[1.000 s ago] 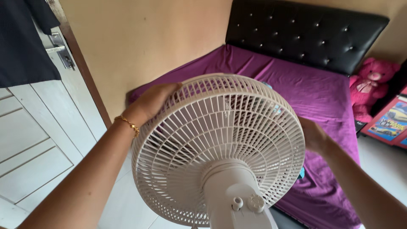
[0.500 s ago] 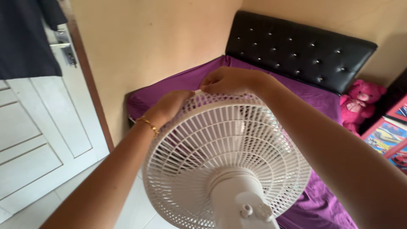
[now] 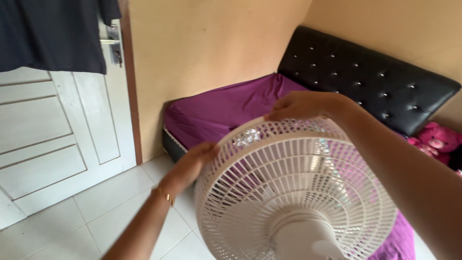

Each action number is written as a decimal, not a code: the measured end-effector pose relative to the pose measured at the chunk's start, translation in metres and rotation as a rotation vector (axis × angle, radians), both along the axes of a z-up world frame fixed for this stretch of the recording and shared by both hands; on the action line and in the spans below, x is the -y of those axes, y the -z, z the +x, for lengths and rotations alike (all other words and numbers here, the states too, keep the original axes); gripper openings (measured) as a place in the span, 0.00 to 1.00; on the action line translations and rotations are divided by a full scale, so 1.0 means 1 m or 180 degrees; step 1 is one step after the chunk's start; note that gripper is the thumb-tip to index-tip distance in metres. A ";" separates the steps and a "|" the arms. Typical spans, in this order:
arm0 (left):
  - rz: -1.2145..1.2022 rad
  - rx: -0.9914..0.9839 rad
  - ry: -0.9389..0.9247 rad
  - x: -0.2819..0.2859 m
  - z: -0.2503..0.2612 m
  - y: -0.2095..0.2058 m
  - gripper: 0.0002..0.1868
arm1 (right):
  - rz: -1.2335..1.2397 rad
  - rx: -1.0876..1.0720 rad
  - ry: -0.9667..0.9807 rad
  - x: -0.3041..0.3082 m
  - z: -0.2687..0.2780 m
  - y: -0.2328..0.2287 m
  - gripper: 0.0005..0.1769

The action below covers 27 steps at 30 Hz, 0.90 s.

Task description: The person removes the front grille of a white standing electric fan, then detaches and removes the fan blades from the motor hub. The person handles the fan grille and blades by hand without tools.

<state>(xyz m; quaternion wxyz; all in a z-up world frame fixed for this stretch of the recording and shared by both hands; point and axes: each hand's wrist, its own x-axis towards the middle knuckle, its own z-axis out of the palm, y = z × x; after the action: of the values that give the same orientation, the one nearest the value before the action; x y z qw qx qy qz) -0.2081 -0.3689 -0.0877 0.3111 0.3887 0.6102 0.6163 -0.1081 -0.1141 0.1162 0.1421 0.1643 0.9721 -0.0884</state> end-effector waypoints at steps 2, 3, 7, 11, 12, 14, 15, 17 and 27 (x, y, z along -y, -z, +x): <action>0.0155 0.0547 0.0004 0.014 0.015 0.023 0.30 | -0.0164 0.0014 0.0087 0.002 0.001 -0.003 0.31; 0.0230 0.0824 0.0011 0.016 0.017 0.032 0.30 | -0.0258 0.0057 0.0118 0.003 0.001 -0.004 0.31; 0.0190 0.1006 -0.0439 0.008 0.020 0.056 0.27 | -0.0379 0.0278 0.0156 0.013 -0.005 -0.009 0.32; 0.0483 0.0852 -0.0435 -0.004 0.019 0.068 0.26 | -0.0005 0.0545 -0.0046 0.037 -0.022 0.000 0.32; 0.0476 0.0780 -0.0439 -0.006 0.019 0.070 0.26 | 0.0017 0.0564 -0.0096 0.043 -0.028 0.006 0.32; 0.0536 0.0795 -0.0477 -0.008 0.019 0.076 0.26 | 0.0062 0.0595 -0.0186 0.054 -0.040 0.016 0.31; 0.0565 0.0806 -0.0494 -0.007 0.018 0.079 0.27 | 0.0104 0.0639 -0.0061 0.057 -0.044 0.021 0.31; 0.0608 0.0569 -0.0617 -0.004 0.013 0.085 0.26 | 0.0185 0.0723 0.0189 0.060 -0.051 0.029 0.29; 0.0670 0.0434 -0.1027 -0.011 0.018 0.104 0.26 | 0.0648 0.0865 -0.0080 0.070 -0.067 0.041 0.30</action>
<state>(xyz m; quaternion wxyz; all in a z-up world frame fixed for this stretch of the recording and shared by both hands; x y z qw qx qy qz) -0.1899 -0.3583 -0.1921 0.2066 0.2737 0.5743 0.7433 -0.1755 -0.1839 0.0747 0.2560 0.1762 0.9498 0.0354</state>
